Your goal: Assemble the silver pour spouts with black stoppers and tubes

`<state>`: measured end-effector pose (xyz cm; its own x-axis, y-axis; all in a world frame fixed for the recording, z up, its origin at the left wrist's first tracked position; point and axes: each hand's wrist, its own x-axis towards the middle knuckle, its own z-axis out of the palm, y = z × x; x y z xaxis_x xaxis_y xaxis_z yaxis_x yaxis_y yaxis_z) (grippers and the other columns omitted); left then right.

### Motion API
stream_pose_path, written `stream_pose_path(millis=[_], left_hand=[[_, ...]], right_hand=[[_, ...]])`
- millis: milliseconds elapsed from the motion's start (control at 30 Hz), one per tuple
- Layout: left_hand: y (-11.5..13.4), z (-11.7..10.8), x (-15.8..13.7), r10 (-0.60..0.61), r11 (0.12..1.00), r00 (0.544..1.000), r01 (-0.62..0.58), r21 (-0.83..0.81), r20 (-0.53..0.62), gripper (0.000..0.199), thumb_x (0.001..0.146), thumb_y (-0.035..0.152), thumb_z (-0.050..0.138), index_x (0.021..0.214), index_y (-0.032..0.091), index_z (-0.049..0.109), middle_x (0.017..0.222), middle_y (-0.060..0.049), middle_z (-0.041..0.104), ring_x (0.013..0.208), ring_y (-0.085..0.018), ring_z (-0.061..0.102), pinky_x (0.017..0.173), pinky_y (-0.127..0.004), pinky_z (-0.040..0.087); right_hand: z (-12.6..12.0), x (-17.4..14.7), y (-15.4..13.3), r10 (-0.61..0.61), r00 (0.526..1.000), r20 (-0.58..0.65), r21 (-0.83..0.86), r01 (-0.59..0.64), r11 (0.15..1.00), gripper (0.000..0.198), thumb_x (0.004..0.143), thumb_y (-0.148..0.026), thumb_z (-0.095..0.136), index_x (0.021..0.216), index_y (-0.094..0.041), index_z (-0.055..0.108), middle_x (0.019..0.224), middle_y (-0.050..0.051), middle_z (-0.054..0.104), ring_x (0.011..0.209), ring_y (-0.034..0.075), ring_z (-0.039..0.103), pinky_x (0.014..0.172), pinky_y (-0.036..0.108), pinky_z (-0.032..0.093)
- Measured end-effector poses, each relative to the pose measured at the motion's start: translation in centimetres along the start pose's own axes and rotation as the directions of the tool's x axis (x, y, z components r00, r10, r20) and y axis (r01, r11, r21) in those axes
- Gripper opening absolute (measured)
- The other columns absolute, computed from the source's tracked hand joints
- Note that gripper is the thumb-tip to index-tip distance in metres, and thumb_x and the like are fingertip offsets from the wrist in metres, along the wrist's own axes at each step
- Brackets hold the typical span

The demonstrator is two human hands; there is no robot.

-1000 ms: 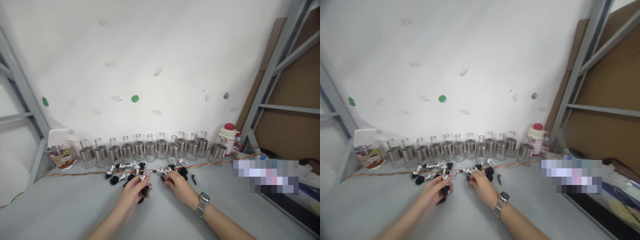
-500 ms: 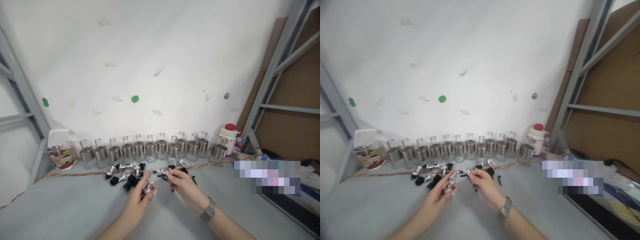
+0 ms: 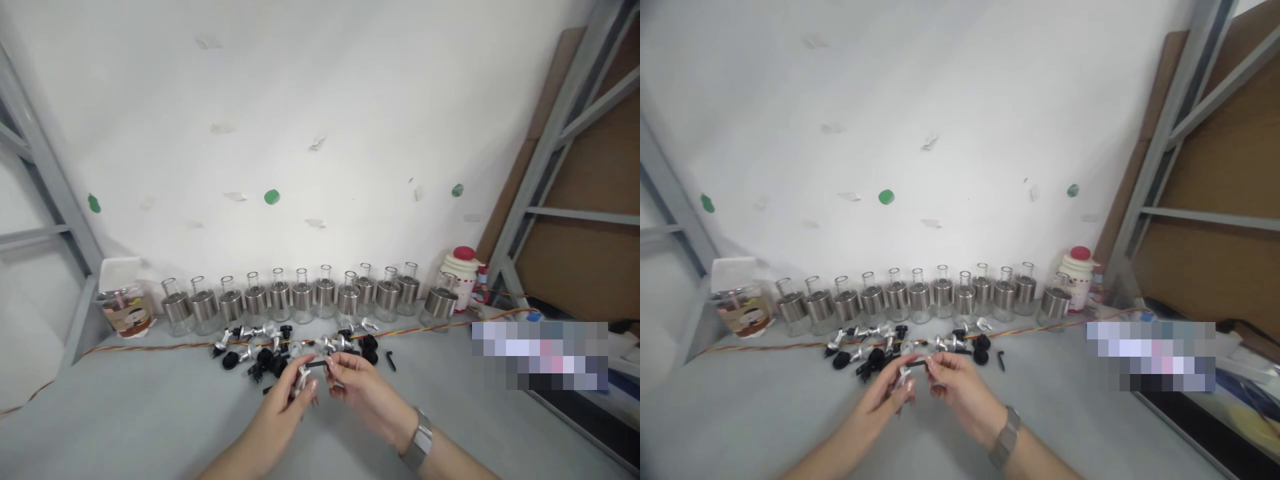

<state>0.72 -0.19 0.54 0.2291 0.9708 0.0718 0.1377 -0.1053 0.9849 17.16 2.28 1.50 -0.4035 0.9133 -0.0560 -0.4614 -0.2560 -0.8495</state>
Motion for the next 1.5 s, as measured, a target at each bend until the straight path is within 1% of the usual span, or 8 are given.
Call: stream_pose_path(millis=[200,300,433,600,833,1133,1300,1500], left_hand=[[1.1,0.4,-0.5,0.089,0.985,0.996,-0.091,0.145,0.02,0.023,0.084,0.037,0.04,0.096,0.021,0.052,0.063,0.002,0.053,0.06,-0.013,0.05,0.059,-0.021,0.038],[1.2,0.3,-0.6,0.129,0.957,0.991,-0.135,0.257,0.037,0.022,0.085,0.035,0.038,0.077,0.021,0.052,0.055,0.003,0.049,0.054,-0.012,0.047,0.056,-0.02,0.035],[0.8,0.1,-0.5,0.128,0.95,0.992,-0.129,0.286,0.021,0.024,0.085,0.037,0.037,0.075,0.021,0.052,0.048,0.004,0.047,0.047,-0.012,0.046,0.052,-0.02,0.035],[0.5,0.0,-0.5,0.039,0.98,0.995,-0.019,0.197,-0.097,0.029,0.084,0.046,0.034,0.075,0.022,0.048,0.038,0.007,0.042,0.033,-0.01,0.04,0.039,-0.018,0.032],[0.5,0.2,-0.5,-0.038,0.981,0.992,0.061,0.184,-0.124,0.033,0.082,0.052,0.031,0.08,0.023,0.045,0.035,0.008,0.042,0.028,-0.01,0.038,0.031,-0.016,0.029],[-0.6,-0.2,0.3,-0.007,0.96,0.989,0.048,0.277,-0.146,0.03,0.082,0.049,0.034,0.075,0.022,0.045,0.036,0.007,0.046,0.031,-0.01,0.043,0.034,-0.016,0.031],[-0.2,0.2,-0.1,-0.025,0.994,0.986,0.042,0.099,-0.163,0.033,0.08,0.054,0.031,0.08,0.023,0.042,0.037,0.007,0.046,0.028,-0.009,0.041,0.03,-0.015,0.031],[0.3,0.6,-0.8,0.079,0.992,0.969,-0.055,0.109,-0.233,0.032,0.082,0.052,0.032,0.086,0.023,0.042,0.054,0.005,0.049,0.032,-0.006,0.04,0.031,-0.015,0.031]], right_hand=[[0.2,-0.2,1.0,0.01,0.995,0.104,-0.114,0.002,0.993,0.023,0.064,-0.033,0.069,0.065,-0.013,0.058,0.054,-0.003,0.05,0.051,0.007,0.043,0.052,0.02,0.031],[0.2,0.1,1.3,-0.014,0.995,0.102,-0.34,0.048,0.939,0.026,0.07,-0.038,0.061,0.066,-0.014,0.056,0.055,-0.003,0.05,0.05,0.008,0.045,0.051,0.021,0.034],[-1.0,1.0,0.1,-0.2,0.98,0.008,-0.851,0.111,0.513,0.025,0.079,-0.035,0.047,0.069,-0.015,0.056,0.06,0.0,0.056,0.052,0.012,0.051,0.051,0.024,0.039],[-4.5,1.6,-2.9,-0.438,0.895,-0.086,-0.974,0.017,0.226,0.013,0.077,-0.014,0.045,0.077,-0.017,0.057,0.083,0.008,0.055,0.082,0.02,0.049,0.075,0.032,0.035],[-6.3,1.5,-3.2,-0.439,0.898,-0.037,-0.998,-0.055,-0.029,0.025,0.069,0.001,0.044,0.072,-0.017,0.062,0.079,0.009,0.055,0.081,0.022,0.049,0.072,0.032,0.033],[-5.0,2.4,-0.8,-0.368,0.921,0.131,-0.991,0.128,-0.033,0.014,0.077,-0.016,0.052,0.086,-0.021,0.062,0.09,0.004,0.056,0.089,0.02,0.05,0.08,0.028,0.035],[-5.3,3.2,0.4,-0.377,0.921,0.097,-0.992,0.12,0.038,0.011,0.075,-0.013,0.053,0.083,-0.018,0.059,0.088,0.006,0.054,0.087,0.02,0.051,0.08,0.029,0.036],[-5.3,3.3,0.2,-0.403,0.914,0.037,-0.976,0.121,0.183,0.008,0.075,-0.014,0.051,0.071,-0.017,0.056,0.08,0.006,0.055,0.079,0.02,0.051,0.076,0.029,0.036]])
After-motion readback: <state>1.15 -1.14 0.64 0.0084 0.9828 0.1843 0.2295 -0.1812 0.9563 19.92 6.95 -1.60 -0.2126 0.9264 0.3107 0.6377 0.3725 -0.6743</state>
